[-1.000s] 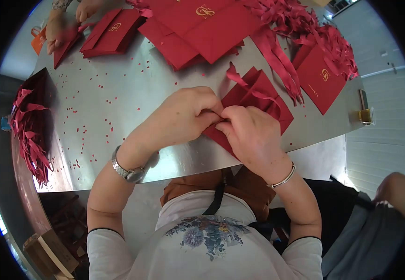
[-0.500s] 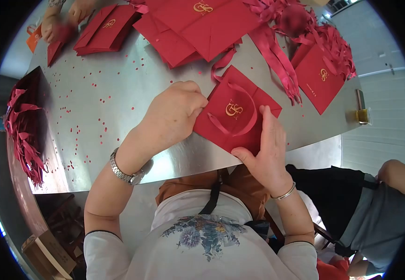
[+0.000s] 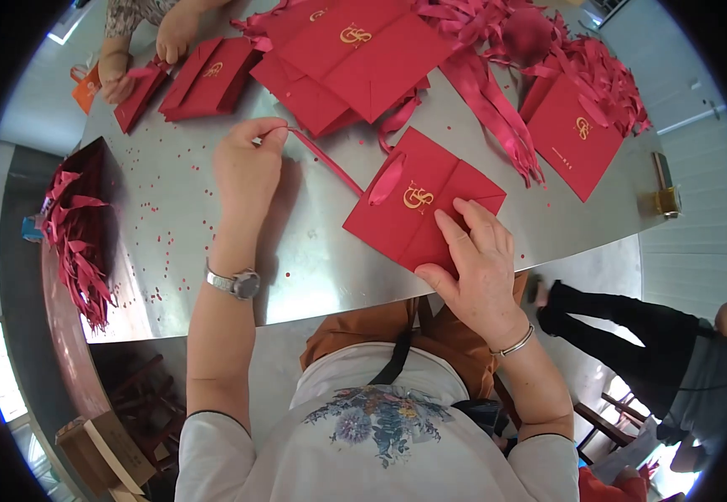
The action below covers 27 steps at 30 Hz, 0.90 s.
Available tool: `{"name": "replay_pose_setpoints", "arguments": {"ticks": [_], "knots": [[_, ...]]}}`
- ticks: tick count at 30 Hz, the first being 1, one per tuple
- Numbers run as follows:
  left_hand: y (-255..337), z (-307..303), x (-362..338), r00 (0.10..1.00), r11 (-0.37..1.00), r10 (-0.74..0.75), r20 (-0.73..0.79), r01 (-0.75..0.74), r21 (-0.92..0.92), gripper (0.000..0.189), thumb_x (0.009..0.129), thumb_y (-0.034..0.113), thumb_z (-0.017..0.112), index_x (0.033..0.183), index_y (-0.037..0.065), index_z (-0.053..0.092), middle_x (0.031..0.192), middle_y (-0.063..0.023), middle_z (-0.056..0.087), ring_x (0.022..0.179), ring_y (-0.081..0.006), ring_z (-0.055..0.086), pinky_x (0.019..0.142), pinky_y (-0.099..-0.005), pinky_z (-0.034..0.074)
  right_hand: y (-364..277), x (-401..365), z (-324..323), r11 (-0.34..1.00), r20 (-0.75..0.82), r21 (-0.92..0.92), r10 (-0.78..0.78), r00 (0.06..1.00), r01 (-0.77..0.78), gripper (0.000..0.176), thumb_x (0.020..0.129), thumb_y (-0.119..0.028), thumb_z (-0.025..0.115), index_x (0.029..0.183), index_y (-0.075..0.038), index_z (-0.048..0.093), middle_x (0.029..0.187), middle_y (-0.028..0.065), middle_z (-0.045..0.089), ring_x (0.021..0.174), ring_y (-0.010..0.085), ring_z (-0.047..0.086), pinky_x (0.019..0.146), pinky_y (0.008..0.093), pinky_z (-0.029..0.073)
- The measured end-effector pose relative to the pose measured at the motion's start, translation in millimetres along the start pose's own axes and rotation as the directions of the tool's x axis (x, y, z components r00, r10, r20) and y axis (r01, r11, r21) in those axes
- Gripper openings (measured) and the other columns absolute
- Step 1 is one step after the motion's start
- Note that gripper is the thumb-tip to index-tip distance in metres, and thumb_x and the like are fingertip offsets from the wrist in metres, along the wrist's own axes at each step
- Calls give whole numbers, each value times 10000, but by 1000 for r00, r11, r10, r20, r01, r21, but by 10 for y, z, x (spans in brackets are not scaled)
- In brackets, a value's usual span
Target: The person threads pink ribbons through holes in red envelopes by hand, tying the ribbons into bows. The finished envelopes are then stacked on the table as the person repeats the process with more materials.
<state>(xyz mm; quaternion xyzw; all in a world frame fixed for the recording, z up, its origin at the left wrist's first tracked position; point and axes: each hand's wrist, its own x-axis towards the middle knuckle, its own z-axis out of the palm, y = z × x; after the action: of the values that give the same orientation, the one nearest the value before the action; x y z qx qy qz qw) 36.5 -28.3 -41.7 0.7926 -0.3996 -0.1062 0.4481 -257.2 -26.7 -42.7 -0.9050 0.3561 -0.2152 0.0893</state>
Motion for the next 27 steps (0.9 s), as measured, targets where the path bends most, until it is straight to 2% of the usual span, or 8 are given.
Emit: {"name": "replay_pose_setpoints", "arguments": {"ticks": [6, 8, 10, 11, 13, 18, 22, 27], "knots": [[58, 40, -52, 1000, 1000, -16, 19, 16, -16, 156, 845, 123, 653, 974, 55, 706, 877, -62, 661, 701, -165, 574, 683, -302, 473, -158, -183, 17, 1000, -29, -24, 5, 1000, -6, 586, 761, -397, 709, 1209, -34, 601, 1270, 158, 516, 1189, 317, 479, 948, 428, 373], [175, 36, -158, 952, 974, 199, -234, -166, 154, 179, 850, 95, 622, 1017, 57, 673, 898, -63, 643, 741, -190, 588, 688, -326, 481, -192, -252, 29, 1000, -33, -28, 8, 999, -9, 602, 775, -410, 698, 1227, -28, 589, 1287, 161, 501, 1197, 324, 467, 955, 435, 362], [422, 2, -327, 951, 950, 310, 2, -310, 48, 208, 845, 69, 603, 1052, 62, 634, 930, -115, 629, 827, -273, 600, 728, -353, 481, -214, -293, 40, 999, -24, -29, 20, 1000, -21, 615, 787, -420, 688, 1243, -23, 576, 1300, 166, 485, 1206, 333, 451, 970, 444, 346], [491, 41, -390, 912, 928, 371, 172, -367, -58, 208, 839, 67, 611, 1046, 61, 633, 941, -133, 627, 851, -295, 598, 742, -358, 479, -225, -298, 47, 999, -30, -31, 25, 999, -26, 615, 787, -420, 688, 1243, -23, 576, 1300, 166, 485, 1206, 333, 451, 970, 444, 346], [618, 226, -475, 593, 637, 754, 282, -765, -96, 228, 811, 74, 645, 1037, 48, 628, 938, -150, 622, 887, -325, 592, 772, -374, 475, -241, -310, 48, 999, -33, -48, 23, 999, -24, 609, 787, -421, 682, 1239, -26, 578, 1295, 166, 487, 1201, 334, 454, 967, 445, 347], [800, 569, -524, 465, 485, 814, 348, -874, 34, 265, 745, 109, 691, 995, 46, 627, 993, -97, 581, 914, -271, 564, 774, -397, 440, -210, -226, -182, 1000, -10, -11, 22, 1000, -22, 578, 773, -355, 697, 1230, -24, 570, 1230, 174, 537, 1138, 326, 508, 929, 436, 399], [899, 732, -393, 311, 487, 668, 676, -869, -82, 264, 747, 45, 684, 1006, 38, 632, 1023, -88, 606, 1000, -270, 564, 884, -390, 400, 250, 35, -369, 962, -219, 259, 150, 964, -91, 283, 809, -66, 644, 1079, 3, 592, 951, 172, 631, 848, 360, 610, 740, 435, 512], [991, 747, -394, 298, 463, 578, 760, -886, -4, 222, 748, 30, 696, 966, 53, 659, 919, -77, 576, 908, -260, 553, 827, -380, 402, 843, 573, -268, 964, -260, -187, 138, 956, -190, 127, 819, -148, 642, 912, -65, 616, 875, 106, 633, 840, 281, 631, 686, 383, 534]]}}
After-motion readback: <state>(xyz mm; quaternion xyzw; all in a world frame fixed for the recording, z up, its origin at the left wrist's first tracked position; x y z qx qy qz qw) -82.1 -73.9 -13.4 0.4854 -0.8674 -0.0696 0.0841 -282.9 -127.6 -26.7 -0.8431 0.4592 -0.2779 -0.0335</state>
